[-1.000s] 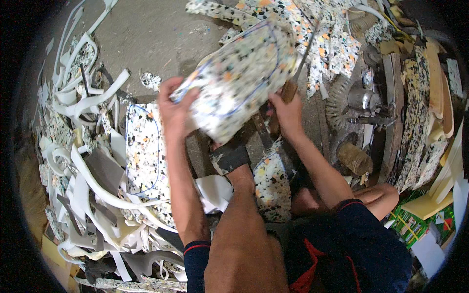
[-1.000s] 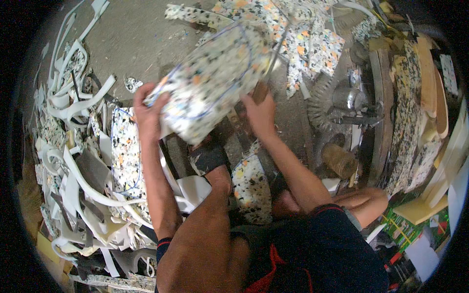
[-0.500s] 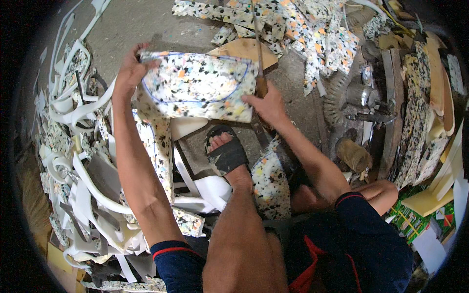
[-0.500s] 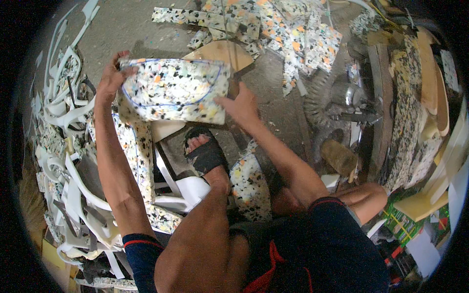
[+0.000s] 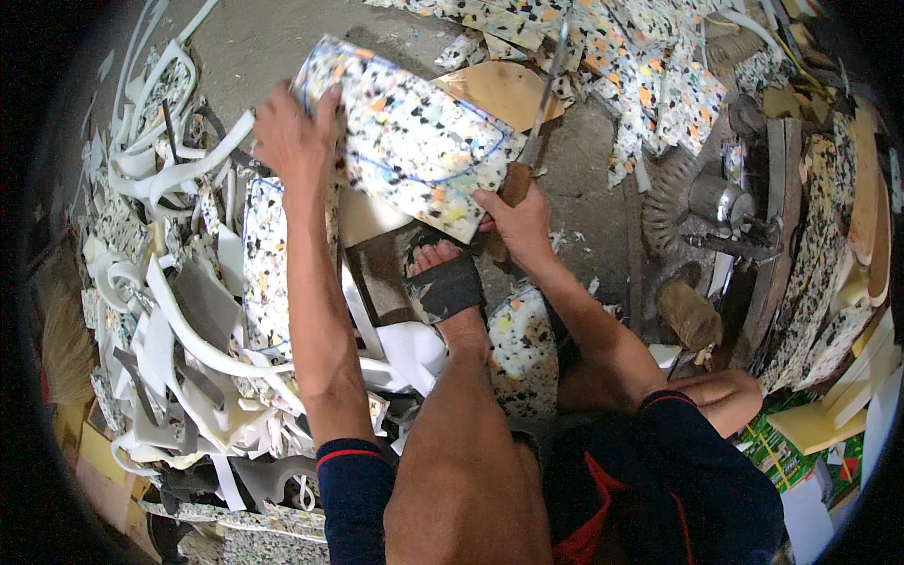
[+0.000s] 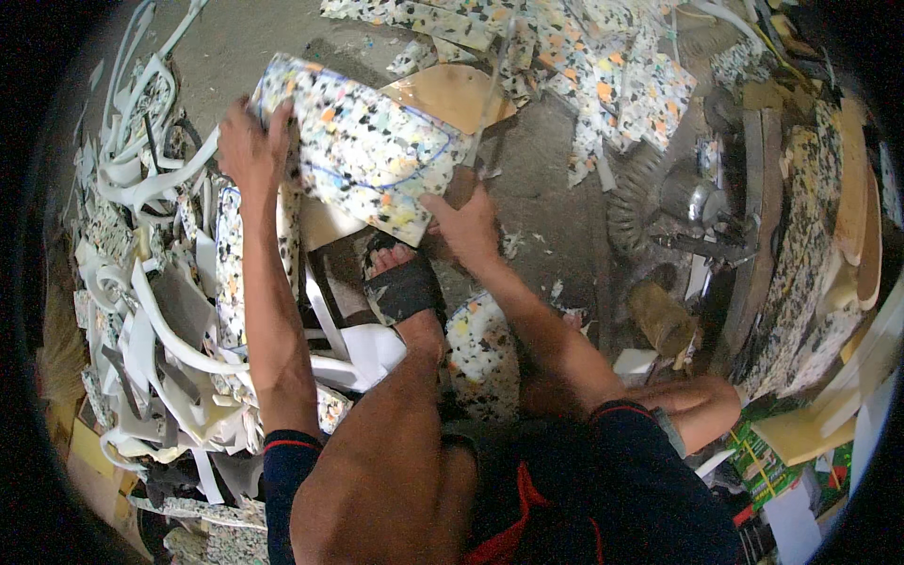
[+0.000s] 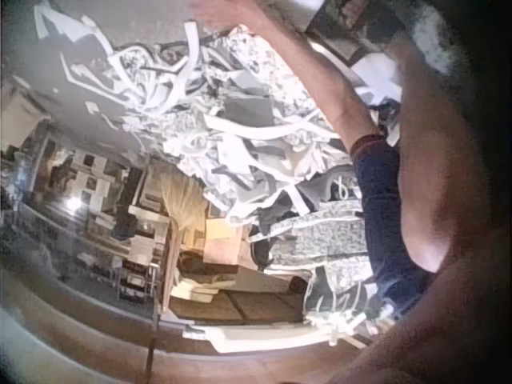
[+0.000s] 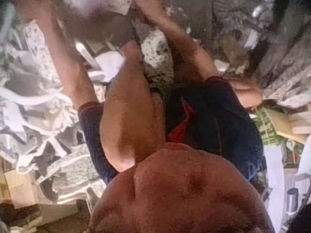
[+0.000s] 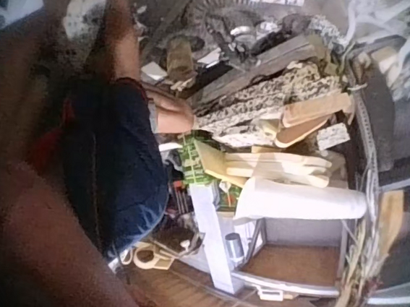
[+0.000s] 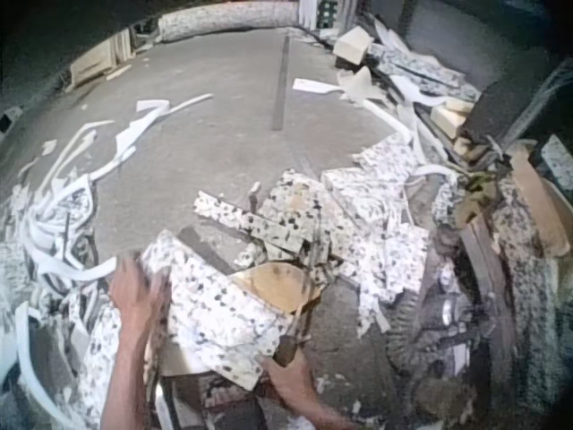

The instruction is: The person sits on the floor and uses a knife to cut a speckled composite material along a marked line. They hold the material with one hand and guide the knife with the other, producing cut pieces and shavings.

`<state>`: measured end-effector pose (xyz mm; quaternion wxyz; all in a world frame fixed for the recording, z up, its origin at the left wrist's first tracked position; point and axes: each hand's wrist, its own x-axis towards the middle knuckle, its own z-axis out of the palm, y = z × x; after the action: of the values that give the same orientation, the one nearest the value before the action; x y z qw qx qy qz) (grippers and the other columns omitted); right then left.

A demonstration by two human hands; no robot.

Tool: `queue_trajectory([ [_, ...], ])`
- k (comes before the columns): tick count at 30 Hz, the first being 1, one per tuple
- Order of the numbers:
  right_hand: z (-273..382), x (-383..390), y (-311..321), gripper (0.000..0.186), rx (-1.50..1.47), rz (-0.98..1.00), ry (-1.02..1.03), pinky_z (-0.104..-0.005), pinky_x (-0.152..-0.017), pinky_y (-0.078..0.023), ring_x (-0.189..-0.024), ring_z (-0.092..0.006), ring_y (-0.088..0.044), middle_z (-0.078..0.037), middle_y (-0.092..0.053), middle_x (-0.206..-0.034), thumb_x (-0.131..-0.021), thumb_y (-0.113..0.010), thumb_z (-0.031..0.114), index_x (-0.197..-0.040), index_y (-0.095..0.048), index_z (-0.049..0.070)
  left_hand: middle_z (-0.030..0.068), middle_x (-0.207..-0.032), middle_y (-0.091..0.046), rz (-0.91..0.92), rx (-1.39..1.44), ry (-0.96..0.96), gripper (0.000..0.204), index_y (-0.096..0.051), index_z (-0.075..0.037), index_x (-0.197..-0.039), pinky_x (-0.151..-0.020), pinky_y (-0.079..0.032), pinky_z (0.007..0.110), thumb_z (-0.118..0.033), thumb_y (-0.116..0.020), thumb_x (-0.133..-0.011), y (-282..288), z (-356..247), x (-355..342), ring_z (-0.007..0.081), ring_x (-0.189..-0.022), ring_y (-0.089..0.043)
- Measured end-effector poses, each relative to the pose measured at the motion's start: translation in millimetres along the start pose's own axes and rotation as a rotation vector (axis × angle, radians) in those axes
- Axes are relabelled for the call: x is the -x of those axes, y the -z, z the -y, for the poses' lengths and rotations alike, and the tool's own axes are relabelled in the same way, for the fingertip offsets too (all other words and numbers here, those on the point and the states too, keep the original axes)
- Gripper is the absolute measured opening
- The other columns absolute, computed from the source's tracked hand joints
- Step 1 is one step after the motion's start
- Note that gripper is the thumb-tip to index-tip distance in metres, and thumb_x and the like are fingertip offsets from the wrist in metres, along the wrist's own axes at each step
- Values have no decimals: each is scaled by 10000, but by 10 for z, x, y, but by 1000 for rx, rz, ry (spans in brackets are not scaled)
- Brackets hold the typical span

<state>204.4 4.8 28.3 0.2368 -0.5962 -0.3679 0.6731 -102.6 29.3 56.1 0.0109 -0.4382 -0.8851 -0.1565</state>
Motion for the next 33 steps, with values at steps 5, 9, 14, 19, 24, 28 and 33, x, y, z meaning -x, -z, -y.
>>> queue_trajectory([
  [5, -35, 1, -395, 337, -46, 5, -30, -281, -589, -587, -720, -155, -685, -87, -679, -904, -898, -761, 149, -1107, -572, -35, 257, -1507, -435, -150, -169, -254, 699, -474, -71, -1467, -1122, -231, 697, -503, -628, -941, -259, -271, -51, 477, -1434, -334],
  [9, -101, -37, -354, 434, 97, 56, -44, -300, -587, -576, -696, -155, -697, -118, -681, -900, -895, -751, 193, -1185, -536, -48, 251, -1645, -225, 184, -17, -212, 681, -365, -71, -1554, -1161, -95, 733, -460, -512, -1014, -567, -725, 836, 479, -1529, -132],
  [14, 51, 134, 44, 433, 411, 196, 24, -386, -666, -577, -747, -284, -724, -202, -696, -967, -931, -686, 175, -1269, -519, -37, 222, -1659, -210, 255, 7, -235, 696, -312, -48, -1579, -1166, -87, 724, -438, -483, -1028, -571, -831, 1219, 486, -1531, -109],
  [19, 147, 281, 632, 454, 830, 188, 505, -522, -834, -532, -997, -520, -641, -302, -668, -1101, -989, -574, 156, -1400, -457, 3, 181, -1676, -196, 232, 54, -317, 694, -289, -27, -1579, -1186, -102, 689, -404, -470, -1025, -598, -768, 1197, 468, -1537, -111],
  [24, 310, 258, 874, 471, 1001, 216, 592, -536, -791, -537, -962, -480, -661, -282, -672, -1080, -994, -565, 152, -1424, -425, 20, 203, -1657, -240, 197, 35, -287, 651, -310, 4, -1562, -1190, -125, 674, -353, -432, -1031, -624, -889, 1127, 493, -1520, -155],
  [28, 343, 240, 850, 446, 1070, 234, 619, -541, -741, -541, -920, -462, -670, -273, -673, -1032, -996, -564, 149, -1399, -424, 18, 215, -1658, -229, 149, 75, -258, 653, -309, 14, -1561, -1181, -120, 695, -363, -414, -1038, -700, -933, 1094, 518, -1512, -148],
  [33, 314, 204, 856, 415, 1090, 240, 588, -540, -718, -548, -889, -467, -677, -271, -678, -1012, -1003, -557, 157, -1368, -431, 4, 202, -1663, -226, 149, 52, -261, 656, -309, -3, -1567, -1156, -110, 736, -375, -412, -1037, -734, -948, 1080, 537, -1506, -141],
])
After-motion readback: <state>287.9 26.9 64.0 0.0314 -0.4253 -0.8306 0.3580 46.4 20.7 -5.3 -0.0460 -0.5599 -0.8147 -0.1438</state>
